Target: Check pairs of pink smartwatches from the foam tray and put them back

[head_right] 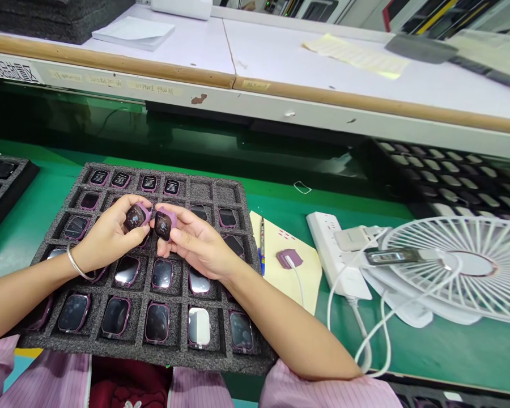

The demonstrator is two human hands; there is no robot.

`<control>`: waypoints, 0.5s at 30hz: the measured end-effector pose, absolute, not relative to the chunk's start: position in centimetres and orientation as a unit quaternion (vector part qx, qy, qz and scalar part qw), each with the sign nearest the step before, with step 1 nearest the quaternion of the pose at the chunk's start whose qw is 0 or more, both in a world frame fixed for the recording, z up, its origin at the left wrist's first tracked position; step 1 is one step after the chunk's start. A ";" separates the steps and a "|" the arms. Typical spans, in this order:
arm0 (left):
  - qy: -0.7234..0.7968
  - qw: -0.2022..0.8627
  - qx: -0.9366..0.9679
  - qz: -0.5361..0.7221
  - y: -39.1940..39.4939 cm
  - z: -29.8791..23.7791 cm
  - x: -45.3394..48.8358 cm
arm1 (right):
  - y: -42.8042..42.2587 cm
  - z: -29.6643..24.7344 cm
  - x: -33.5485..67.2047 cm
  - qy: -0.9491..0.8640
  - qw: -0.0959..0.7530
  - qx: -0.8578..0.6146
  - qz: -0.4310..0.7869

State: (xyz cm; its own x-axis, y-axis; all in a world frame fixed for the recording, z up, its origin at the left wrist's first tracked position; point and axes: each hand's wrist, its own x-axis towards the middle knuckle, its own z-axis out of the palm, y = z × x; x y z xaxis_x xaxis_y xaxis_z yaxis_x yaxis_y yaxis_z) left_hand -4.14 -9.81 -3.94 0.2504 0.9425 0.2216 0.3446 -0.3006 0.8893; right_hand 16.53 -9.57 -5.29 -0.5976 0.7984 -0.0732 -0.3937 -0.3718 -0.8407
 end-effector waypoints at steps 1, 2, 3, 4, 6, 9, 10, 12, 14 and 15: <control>0.461 0.374 0.695 0.406 -9.8 -3.9 -4.1 | -9.6 -5.3 16.5 -0.416 0.376 -0.245 0.791; 0.462 0.376 0.693 0.406 -9.8 -3.9 -4.1 | -9.6 -5.3 16.6 -0.419 0.374 -0.247 0.789; 0.462 0.377 0.693 0.405 -9.8 -3.9 -4.1 | -9.6 -5.2 16.6 -0.422 0.373 -0.251 0.787; 0.461 0.378 0.696 0.401 -9.8 -3.9 -4.2 | -9.6 -5.2 16.6 -0.424 0.371 -0.255 0.786; 0.461 0.376 0.702 0.392 -9.7 -3.9 -4.3 | -9.6 -5.2 16.6 -0.424 0.371 -0.256 0.785; 0.463 0.377 0.699 0.394 -9.7 -3.9 -4.3 | -9.6 -5.2 16.6 -0.416 0.375 -0.245 0.791; 0.463 0.379 0.695 0.399 -9.7 -3.9 -4.3 | -9.6 -5.2 16.6 -0.414 0.376 -0.242 0.793; 0.460 0.382 0.691 0.406 -9.8 -3.8 -4.2 | -9.6 -5.2 16.5 -0.414 0.376 -0.239 0.794; 0.458 0.382 0.693 0.405 -9.8 -3.7 -4.2 | -9.6 -5.1 16.5 -0.419 0.372 -0.237 0.793; 0.457 0.382 0.696 0.401 -9.8 -3.6 -4.2 | -9.7 -5.1 16.6 -0.422 0.370 -0.237 0.793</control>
